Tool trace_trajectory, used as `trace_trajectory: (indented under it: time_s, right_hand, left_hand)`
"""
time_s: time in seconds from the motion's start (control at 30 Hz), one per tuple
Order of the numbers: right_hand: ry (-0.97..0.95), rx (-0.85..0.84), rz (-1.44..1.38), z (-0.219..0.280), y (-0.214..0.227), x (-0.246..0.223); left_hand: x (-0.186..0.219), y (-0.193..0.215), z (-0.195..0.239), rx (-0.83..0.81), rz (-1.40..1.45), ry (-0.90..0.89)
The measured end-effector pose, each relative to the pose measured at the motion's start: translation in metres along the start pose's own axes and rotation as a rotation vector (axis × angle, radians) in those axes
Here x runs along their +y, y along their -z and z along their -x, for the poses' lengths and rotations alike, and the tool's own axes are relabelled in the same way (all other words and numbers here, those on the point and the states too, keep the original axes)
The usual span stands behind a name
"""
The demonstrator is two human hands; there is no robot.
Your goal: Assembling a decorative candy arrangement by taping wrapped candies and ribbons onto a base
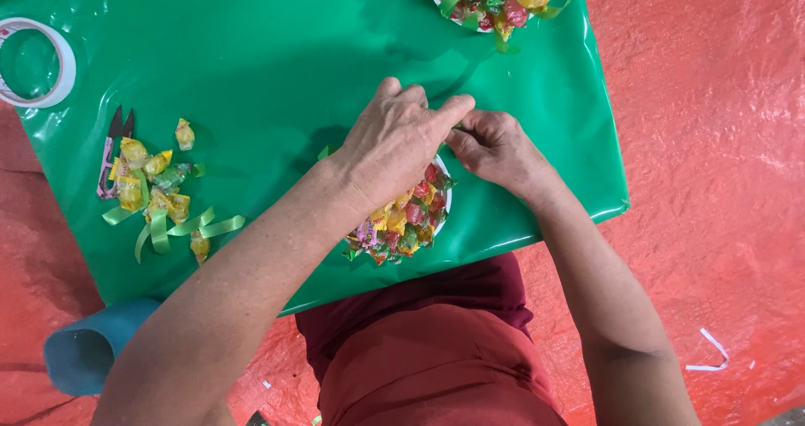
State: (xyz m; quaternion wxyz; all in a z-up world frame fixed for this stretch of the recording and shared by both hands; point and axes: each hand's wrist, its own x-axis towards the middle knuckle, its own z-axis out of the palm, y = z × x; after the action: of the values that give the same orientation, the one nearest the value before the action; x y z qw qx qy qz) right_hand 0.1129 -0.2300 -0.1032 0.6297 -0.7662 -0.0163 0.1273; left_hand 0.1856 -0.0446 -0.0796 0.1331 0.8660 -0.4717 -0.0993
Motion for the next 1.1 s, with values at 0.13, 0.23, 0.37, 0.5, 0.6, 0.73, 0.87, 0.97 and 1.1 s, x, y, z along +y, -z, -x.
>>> trace_trajectory:
  time_s: [0.13,0.23,0.37,0.5,0.6,0.73,0.87,0.97,1.1]
  right_hand:
    - [-0.016,0.025,0.047,0.000,-0.002,0.002]
    - [-0.036,0.035,0.073,0.000,-0.003,0.001]
    - [-0.048,0.040,0.103,-0.001,-0.004,0.000]
    - [-0.050,0.069,0.179,-0.002,-0.011,0.000]
    - [-0.038,0.100,0.273,0.001,-0.016,-0.006]
    - [0.084,0.213,0.464,0.004,-0.020,-0.009]
    - [0.103,0.195,0.469,0.005,-0.020,-0.010]
    - [0.085,0.162,0.447,0.003,-0.020,-0.014]
    - [0.106,0.206,0.439,-0.001,-0.026,-0.014]
  left_hand:
    - [0.000,0.002,0.000,-0.019,0.012,0.034]
    - [0.003,0.011,-0.001,-0.017,0.042,0.041]
    - [0.005,0.018,-0.001,-0.039,0.073,0.044]
    - [0.011,0.039,-0.001,-0.026,0.097,0.059]
    - [0.023,0.071,0.012,0.251,0.022,0.011]
    - [0.044,0.117,0.046,0.431,0.075,0.015]
    - [0.061,0.132,0.090,0.466,0.055,0.117]
    - [0.070,0.127,0.124,0.529,0.157,0.278]
    - [0.069,0.102,0.160,0.603,0.265,0.440]
